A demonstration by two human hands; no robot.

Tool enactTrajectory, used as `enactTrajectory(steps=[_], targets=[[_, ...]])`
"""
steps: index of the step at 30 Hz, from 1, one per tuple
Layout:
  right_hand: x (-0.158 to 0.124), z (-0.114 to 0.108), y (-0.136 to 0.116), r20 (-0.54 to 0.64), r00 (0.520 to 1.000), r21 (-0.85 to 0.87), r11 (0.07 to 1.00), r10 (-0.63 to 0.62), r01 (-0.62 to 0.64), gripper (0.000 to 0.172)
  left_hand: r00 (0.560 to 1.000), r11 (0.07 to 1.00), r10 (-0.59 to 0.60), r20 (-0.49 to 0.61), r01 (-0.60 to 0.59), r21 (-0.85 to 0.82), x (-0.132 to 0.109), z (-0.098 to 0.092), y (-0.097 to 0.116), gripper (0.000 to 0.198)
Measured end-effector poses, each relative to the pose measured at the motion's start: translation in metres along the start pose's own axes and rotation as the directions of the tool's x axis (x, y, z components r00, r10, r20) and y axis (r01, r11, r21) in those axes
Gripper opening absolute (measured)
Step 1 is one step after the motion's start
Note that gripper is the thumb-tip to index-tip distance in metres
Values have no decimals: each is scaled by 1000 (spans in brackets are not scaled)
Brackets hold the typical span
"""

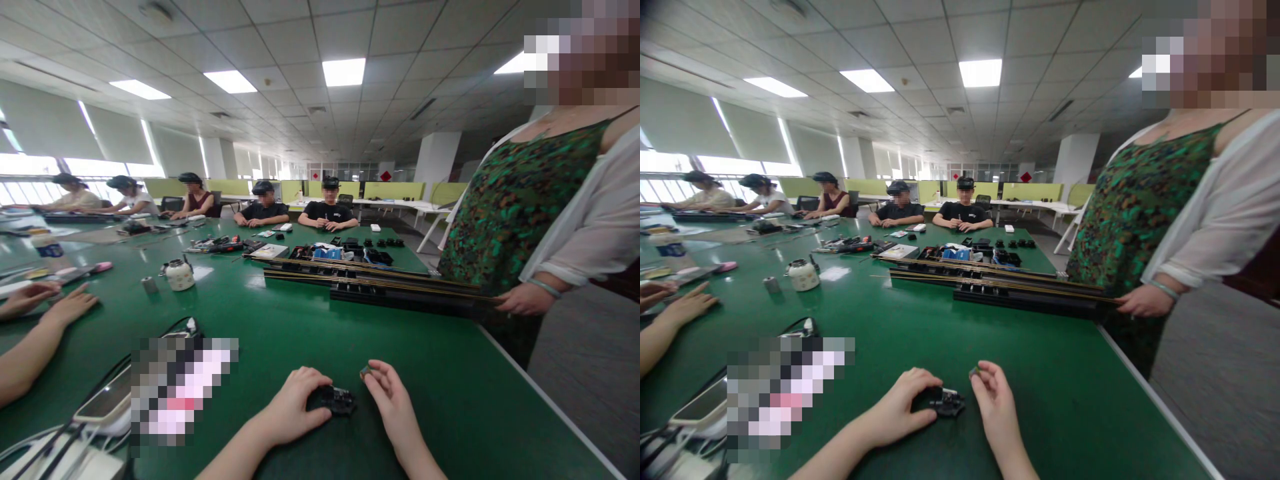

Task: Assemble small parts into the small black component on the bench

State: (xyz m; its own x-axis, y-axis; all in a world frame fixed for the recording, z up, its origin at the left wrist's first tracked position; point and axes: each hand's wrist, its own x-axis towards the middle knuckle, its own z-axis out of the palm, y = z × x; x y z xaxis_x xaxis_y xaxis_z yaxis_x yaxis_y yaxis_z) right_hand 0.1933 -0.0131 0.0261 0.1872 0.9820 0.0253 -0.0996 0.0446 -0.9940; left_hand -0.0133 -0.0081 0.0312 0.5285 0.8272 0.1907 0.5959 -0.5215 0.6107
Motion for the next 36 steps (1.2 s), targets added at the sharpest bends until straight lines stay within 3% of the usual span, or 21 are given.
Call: enactTrajectory(steps=[17, 36], targets=[[4, -11, 13, -65, 992, 248, 964, 112, -93, 45, 1000, 1000, -8, 8, 8, -5, -2, 0, 4, 39], [2, -9, 5, -98, 983, 312, 942, 158, -121, 48, 1000, 1000, 8, -13, -8, -15, -2, 2, 1, 37]])
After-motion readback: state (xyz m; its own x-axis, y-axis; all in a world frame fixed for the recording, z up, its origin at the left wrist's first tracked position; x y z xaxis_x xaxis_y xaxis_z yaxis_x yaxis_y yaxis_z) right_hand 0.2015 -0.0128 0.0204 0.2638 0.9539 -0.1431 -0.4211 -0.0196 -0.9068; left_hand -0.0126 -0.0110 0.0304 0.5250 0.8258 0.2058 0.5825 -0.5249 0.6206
